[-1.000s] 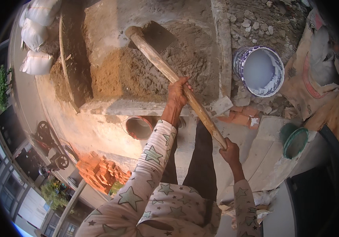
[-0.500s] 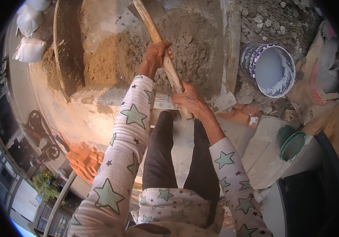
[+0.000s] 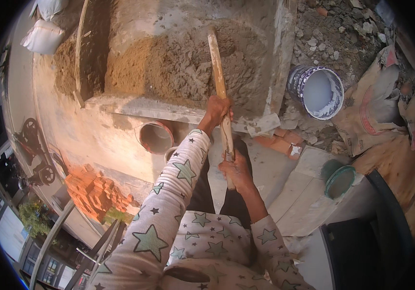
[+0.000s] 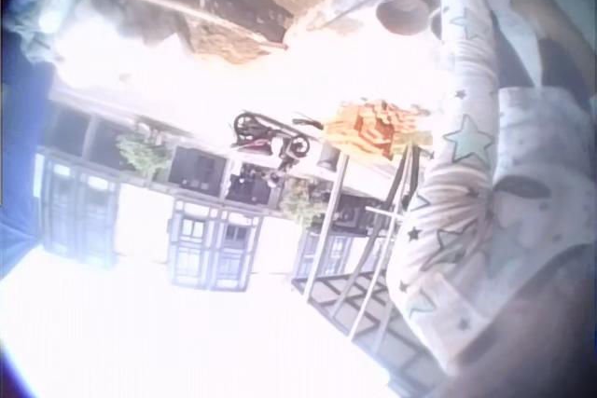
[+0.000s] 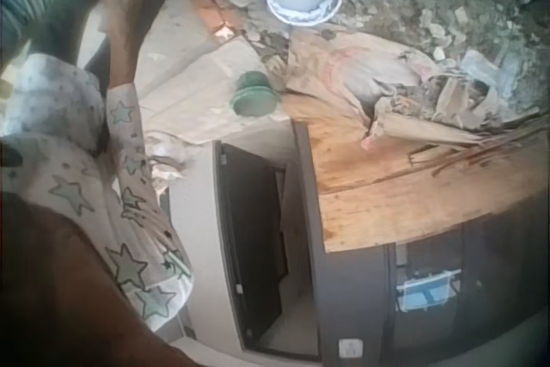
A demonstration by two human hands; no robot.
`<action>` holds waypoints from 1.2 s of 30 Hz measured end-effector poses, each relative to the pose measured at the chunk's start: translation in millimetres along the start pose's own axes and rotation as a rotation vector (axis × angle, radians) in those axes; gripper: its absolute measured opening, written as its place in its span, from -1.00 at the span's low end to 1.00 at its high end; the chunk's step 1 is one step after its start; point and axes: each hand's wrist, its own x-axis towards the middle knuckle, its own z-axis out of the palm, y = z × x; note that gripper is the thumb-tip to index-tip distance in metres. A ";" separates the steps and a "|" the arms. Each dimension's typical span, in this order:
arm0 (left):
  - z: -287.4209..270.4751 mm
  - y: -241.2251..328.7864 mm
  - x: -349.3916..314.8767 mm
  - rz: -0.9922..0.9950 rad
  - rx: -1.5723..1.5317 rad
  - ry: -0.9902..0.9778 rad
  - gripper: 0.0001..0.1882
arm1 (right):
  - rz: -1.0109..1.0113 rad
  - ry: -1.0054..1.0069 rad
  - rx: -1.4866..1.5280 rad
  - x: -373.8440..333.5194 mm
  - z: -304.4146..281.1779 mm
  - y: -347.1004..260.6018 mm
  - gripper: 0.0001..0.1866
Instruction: The person carries a bucket of cement up a staircase and applies it to the wall with their hand. They then walk outside to a construction area, pick up a hoe, and mix a pile of sand and cement on the ground, scooping the mixture into buckets.
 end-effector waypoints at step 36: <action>-61.2 13.8 -11.9 -0.214 -0.983 -0.161 -0.78 | 0.058 -0.083 -0.751 -215.4 -8.9 -147.5 -0.41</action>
